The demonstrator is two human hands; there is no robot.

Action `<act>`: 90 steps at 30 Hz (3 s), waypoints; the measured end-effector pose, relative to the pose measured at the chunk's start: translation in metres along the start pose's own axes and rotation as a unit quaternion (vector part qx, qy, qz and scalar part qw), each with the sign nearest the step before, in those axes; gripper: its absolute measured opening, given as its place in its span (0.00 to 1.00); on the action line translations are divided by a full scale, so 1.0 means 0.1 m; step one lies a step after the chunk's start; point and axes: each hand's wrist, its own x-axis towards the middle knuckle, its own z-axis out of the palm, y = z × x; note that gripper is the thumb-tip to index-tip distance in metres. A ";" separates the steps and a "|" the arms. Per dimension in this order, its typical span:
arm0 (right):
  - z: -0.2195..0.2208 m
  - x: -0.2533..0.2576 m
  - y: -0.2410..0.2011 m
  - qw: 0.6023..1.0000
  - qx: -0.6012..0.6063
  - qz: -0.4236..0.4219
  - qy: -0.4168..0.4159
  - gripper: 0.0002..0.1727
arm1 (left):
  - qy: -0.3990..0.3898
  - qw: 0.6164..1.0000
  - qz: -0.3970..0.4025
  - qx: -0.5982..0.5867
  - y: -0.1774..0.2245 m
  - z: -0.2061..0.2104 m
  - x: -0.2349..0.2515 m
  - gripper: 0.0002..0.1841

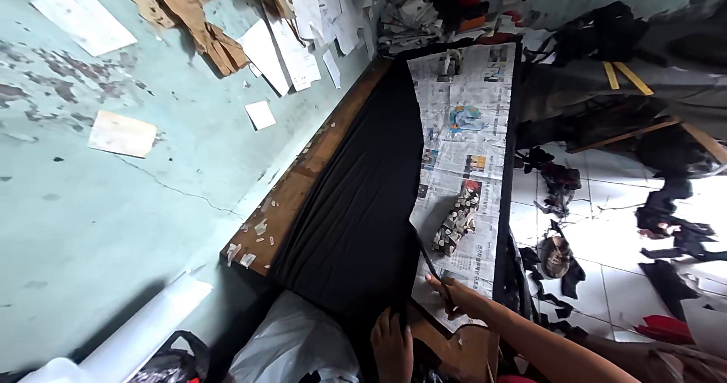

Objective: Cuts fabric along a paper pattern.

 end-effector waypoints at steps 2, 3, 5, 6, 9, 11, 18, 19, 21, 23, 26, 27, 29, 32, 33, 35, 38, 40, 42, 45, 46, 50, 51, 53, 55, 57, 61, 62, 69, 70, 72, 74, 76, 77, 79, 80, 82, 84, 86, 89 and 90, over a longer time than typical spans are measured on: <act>-0.06 0.03 -0.01 1.000 -0.013 0.001 -0.002 0.40 | 0.012 1.000 -0.004 -0.004 0.00 0.04 -0.02 0.21; -0.08 0.03 -0.01 1.000 -0.018 -0.001 -0.001 0.40 | 0.018 1.000 -0.003 -0.005 0.00 0.05 -0.02 0.22; -0.12 0.03 0.01 0.999 -0.029 -0.013 0.012 0.38 | 0.035 0.999 0.002 -0.001 -0.02 0.07 -0.03 0.23; -0.14 0.03 0.02 0.999 -0.038 -0.019 0.018 0.37 | 0.043 0.999 0.003 -0.001 -0.02 0.09 -0.03 0.23; -0.22 -0.02 -0.02 0.997 -0.071 -0.022 0.019 0.37 | 0.044 0.999 -0.003 -0.006 -0.02 0.10 -0.04 0.22; -0.27 -0.02 -0.08 0.996 -0.087 -0.014 0.009 0.38 | 0.042 0.999 -0.008 -0.011 -0.01 0.10 -0.04 0.22; -0.37 0.03 -0.32 0.989 -0.146 0.009 0.010 0.41 | 0.047 0.999 -0.014 -0.022 0.00 0.09 -0.06 0.20; -0.37 0.03 -0.34 0.988 -0.155 0.010 0.013 0.41 | 0.049 0.998 -0.015 -0.023 0.00 0.09 -0.06 0.21; -0.39 0.04 -0.33 0.985 -0.168 0.006 0.030 0.42 | 0.049 0.998 -0.016 -0.022 0.00 0.09 -0.06 0.21; -0.40 0.04 -0.32 0.983 -0.179 0.000 0.047 0.42 | 0.052 0.998 -0.019 -0.021 0.01 0.10 -0.06 0.21; -0.41 0.01 -0.36 0.975 -0.214 -0.009 0.055 0.42 | 0.038 0.999 -0.024 -0.025 0.02 0.07 -0.04 0.20; -0.41 0.00 -0.38 0.973 -0.224 -0.007 0.054 0.42 | 0.035 0.999 -0.025 -0.028 0.02 0.05 -0.03 0.20; -0.41 -0.01 -0.42 0.971 -0.234 0.002 0.050 0.42 | 0.031 0.999 -0.027 -0.024 0.03 0.04 -0.01 0.19; -0.39 0.01 -0.48 0.967 -0.251 0.001 0.045 0.41 | 0.030 0.999 -0.024 -0.010 0.04 0.01 0.01 0.18; -0.38 0.02 -0.49 0.966 -0.255 0.000 0.042 0.41 | 0.031 0.999 -0.024 -0.002 0.05 0.01 0.01 0.18; -0.36 0.03 -0.53 0.965 -0.259 0.005 0.037 0.42 | 0.036 0.999 -0.026 0.010 0.06 0.00 0.02 0.19; -0.36 0.10 -0.50 0.967 -0.251 -0.002 0.049 0.43 | 0.038 0.999 -0.030 0.016 0.06 0.01 0.03 0.19; -0.34 0.11 -0.47 0.969 -0.241 -0.011 0.057 0.43 | 0.036 0.999 -0.031 0.022 0.07 0.01 0.05 0.17; -0.33 0.10 -0.46 0.968 -0.241 -0.018 0.063 0.42 | 0.040 0.998 -0.034 0.031 0.08 0.01 0.07 0.14; -0.32 0.09 -0.47 0.967 -0.247 -0.015 0.064 0.42 | 0.046 0.997 -0.044 0.051 0.11 0.02 0.13 0.09; -0.32 0.08 -0.46 0.967 -0.246 -0.012 0.060 0.43 | 0.047 0.996 -0.048 0.051 0.11 0.01 0.15 0.09; -0.20 0.07 -0.46 0.977 -0.211 0.004 0.042 0.42 | -0.023 0.988 -0.148 -0.029 0.12 -0.19 0.32 0.12; -0.15 0.06 -0.46 0.981 -0.192 0.009 0.037 0.42 | -0.031 0.982 -0.179 -0.058 0.08 -0.26 0.37 0.14; -0.02 0.07 -0.44 0.991 -0.132 0.007 0.031 0.40 | -0.020 0.971 -0.220 -0.095 -0.03 -0.35 0.47 0.15; 0.13 0.09 -0.41 0.998 -0.057 -0.002 0.023 0.39 | 0.010 0.971 -0.226 -0.077 -0.15 -0.34 0.55 0.14; 0.32 0.11 -0.40 1.000 0.012 -0.009 0.025 0.39 | 0.033 0.978 -0.204 -0.042 -0.27 -0.26 0.60 0.13; 0.67 0.21 -0.43 0.994 0.097 -0.021 0.037 0.39 | 0.030 0.985 -0.171 -0.018 -0.39 -0.05 0.62 0.15; 0.75 0.22 -0.45 0.992 0.115 -0.025 0.042 0.39 | 0.049 0.985 -0.162 -0.019 -0.41 0.02 0.60 0.16; 1.13 0.43 -0.58 0.976 0.194 -0.049 0.084 0.42 | 0.120 0.982 -0.144 -0.032 -0.48 0.26 0.53 0.21; 1.17 0.47 -0.60 0.974 0.204 -0.052 0.089 0.41 | 0.122 0.982 -0.143 -0.034 -0.49 0.27 0.53 0.21; 1.23 0.51 -0.63 0.969 0.222 -0.055 0.095 0.39 | 0.131 0.981 -0.139 -0.038 -0.51 0.30 0.52 0.21; 1.28 0.54 -0.67 0.966 0.232 -0.053 0.099 0.39 | 0.137 0.980 -0.137 -0.040 -0.53 0.33 0.51 0.21; 1.33 0.56 -0.72 0.963 0.241 -0.052 0.108 0.40 | 0.142 0.979 -0.138 -0.039 -0.54 0.35 0.51 0.21; 1.36 0.58 -0.74 0.961 0.245 -0.053 0.113 0.40 | 0.143 0.979 -0.139 -0.040 -0.55 0.35 0.51 0.21; 1.38 0.62 -0.77 0.959 0.253 -0.055 0.116 0.41 | 0.144 0.979 -0.139 -0.042 -0.55 0.36 0.51 0.21; 1.39 0.63 -0.78 0.958 0.256 -0.056 0.118 0.40 | 0.144 0.979 -0.139 -0.041 -0.55 0.36 0.51 0.21; 1.41 0.65 -0.81 0.956 0.259 -0.059 0.123 0.41 | 0.147 0.978 -0.139 -0.044 -0.56 0.37 0.50 0.21; 1.43 0.68 -0.84 0.955 0.261 -0.054 0.131 0.42 | 0.150 0.978 -0.139 -0.045 -0.56 0.38 0.50 0.21; 1.44 0.70 -0.86 0.955 0.263 -0.049 0.132 0.44 | 0.146 0.978 -0.139 -0.050 -0.55 0.36 0.51 0.21; 1.47 0.69 -0.87 0.950 0.268 -0.056 0.148 0.43 | 0.143 0.978 -0.140 -0.053 -0.56 0.35 0.51 0.20; 1.48 0.68 -0.86 0.948 0.272 -0.061 0.155 0.41 | 0.144 0.978 -0.141 -0.052 -0.56 0.35 0.51 0.20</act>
